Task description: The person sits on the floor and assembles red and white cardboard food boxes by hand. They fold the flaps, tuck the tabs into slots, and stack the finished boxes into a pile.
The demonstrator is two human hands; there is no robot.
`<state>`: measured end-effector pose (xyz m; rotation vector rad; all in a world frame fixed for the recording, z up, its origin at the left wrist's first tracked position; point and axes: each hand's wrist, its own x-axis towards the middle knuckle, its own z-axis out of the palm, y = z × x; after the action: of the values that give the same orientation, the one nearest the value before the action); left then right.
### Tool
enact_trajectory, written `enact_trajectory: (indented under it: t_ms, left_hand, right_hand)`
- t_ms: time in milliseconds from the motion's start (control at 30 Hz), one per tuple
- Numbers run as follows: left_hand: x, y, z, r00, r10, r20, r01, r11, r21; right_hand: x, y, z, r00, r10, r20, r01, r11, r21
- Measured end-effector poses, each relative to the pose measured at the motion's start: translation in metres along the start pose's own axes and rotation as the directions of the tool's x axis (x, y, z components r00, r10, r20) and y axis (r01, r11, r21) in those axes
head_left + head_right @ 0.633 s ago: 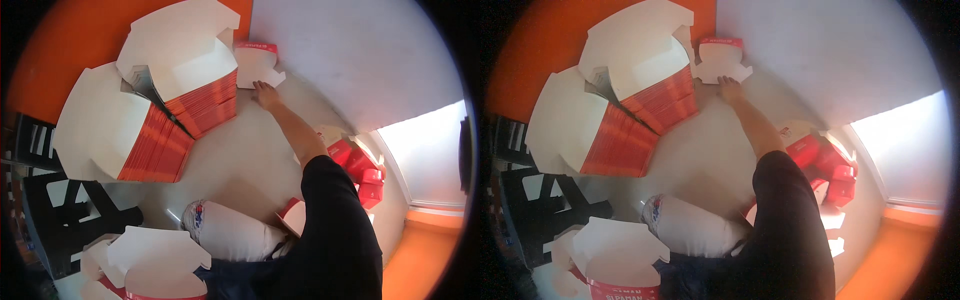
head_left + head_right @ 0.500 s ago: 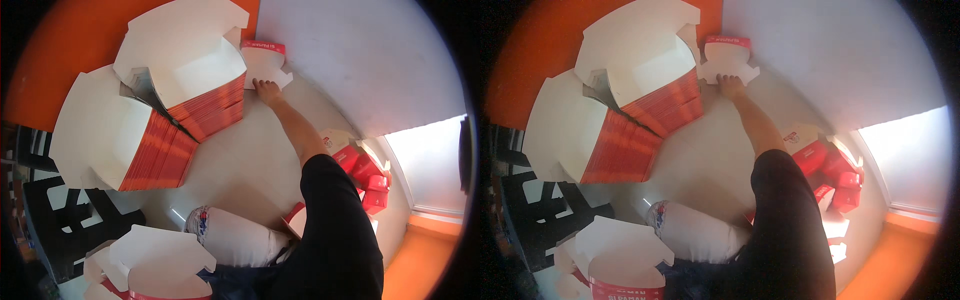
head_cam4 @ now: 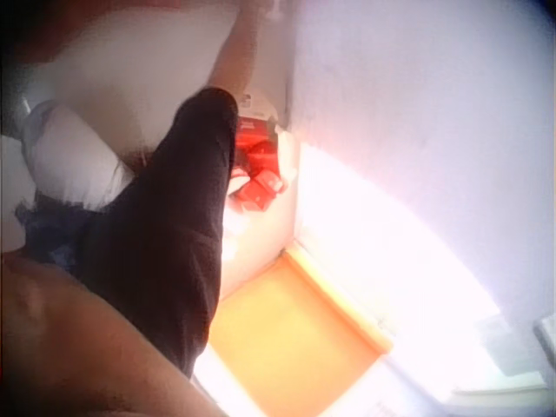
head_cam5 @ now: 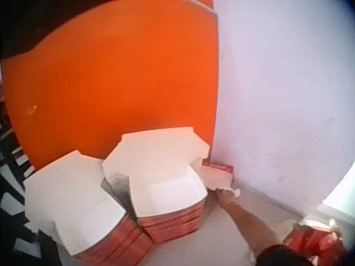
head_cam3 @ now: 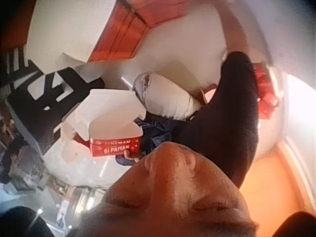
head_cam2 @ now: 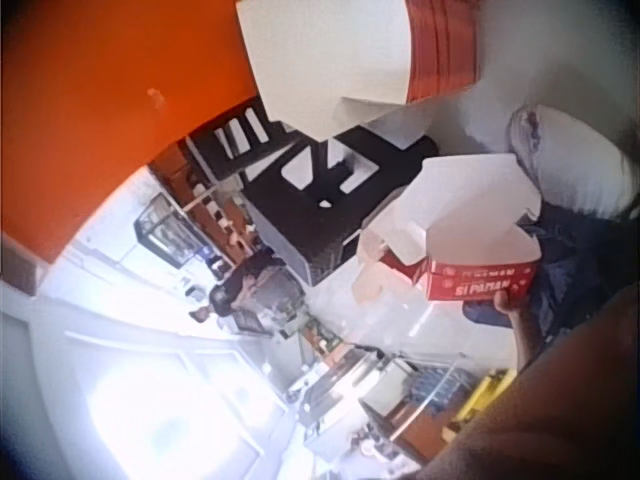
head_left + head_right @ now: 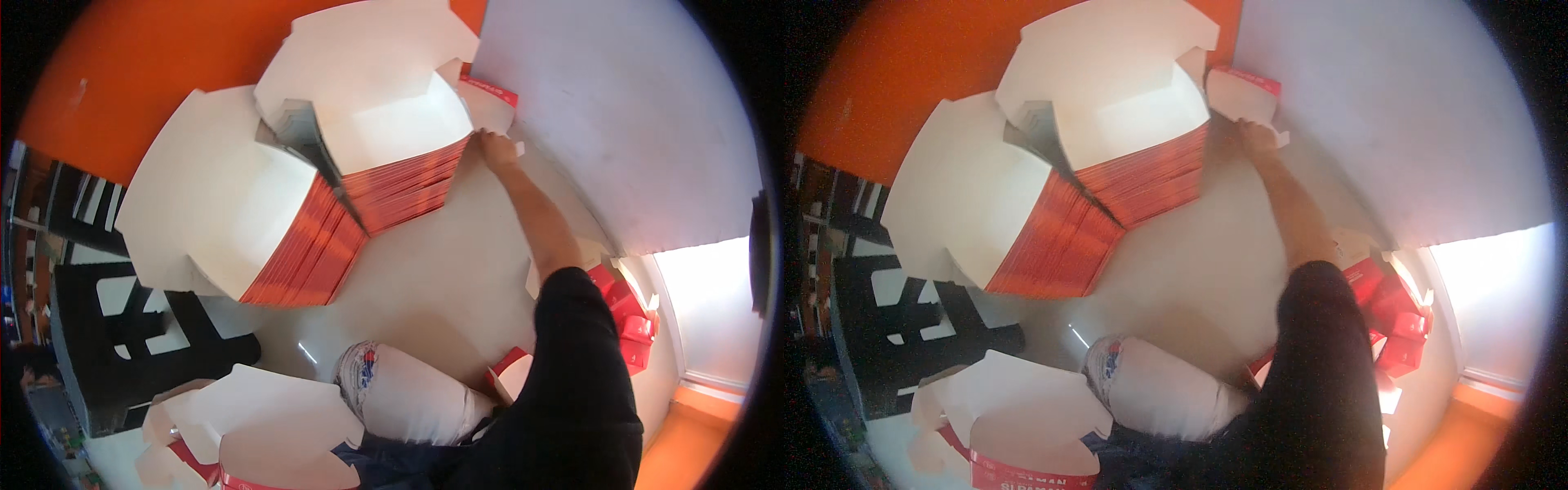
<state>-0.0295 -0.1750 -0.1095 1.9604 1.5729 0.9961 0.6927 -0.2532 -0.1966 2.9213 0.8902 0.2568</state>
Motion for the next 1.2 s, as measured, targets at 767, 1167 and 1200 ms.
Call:
enact_trajectory:
  t_ms: [767, 1167, 1200]
  left_hand:
    - [-0.012, 0.03, -0.065, 0.942, -0.327, 0.083, 0.065, -0.067, -0.996]
    - [-0.017, 0.034, -0.126, 0.933, -0.359, -0.01, -0.104, -0.242, -0.965]
    - [-0.019, 0.026, -0.134, 0.94, -0.341, 0.032, -0.064, -0.267, -0.962]
  right_hand:
    - [-0.371, -0.307, -0.489, 0.59, -0.788, -0.176, -0.538, -0.547, 0.641]
    - [-0.363, -0.347, -0.49, -0.405, -0.865, -0.295, 0.912, -0.404, -0.069]
    - [-0.368, -0.349, -0.491, -0.38, -0.887, -0.26, 0.917, -0.399, 0.021]
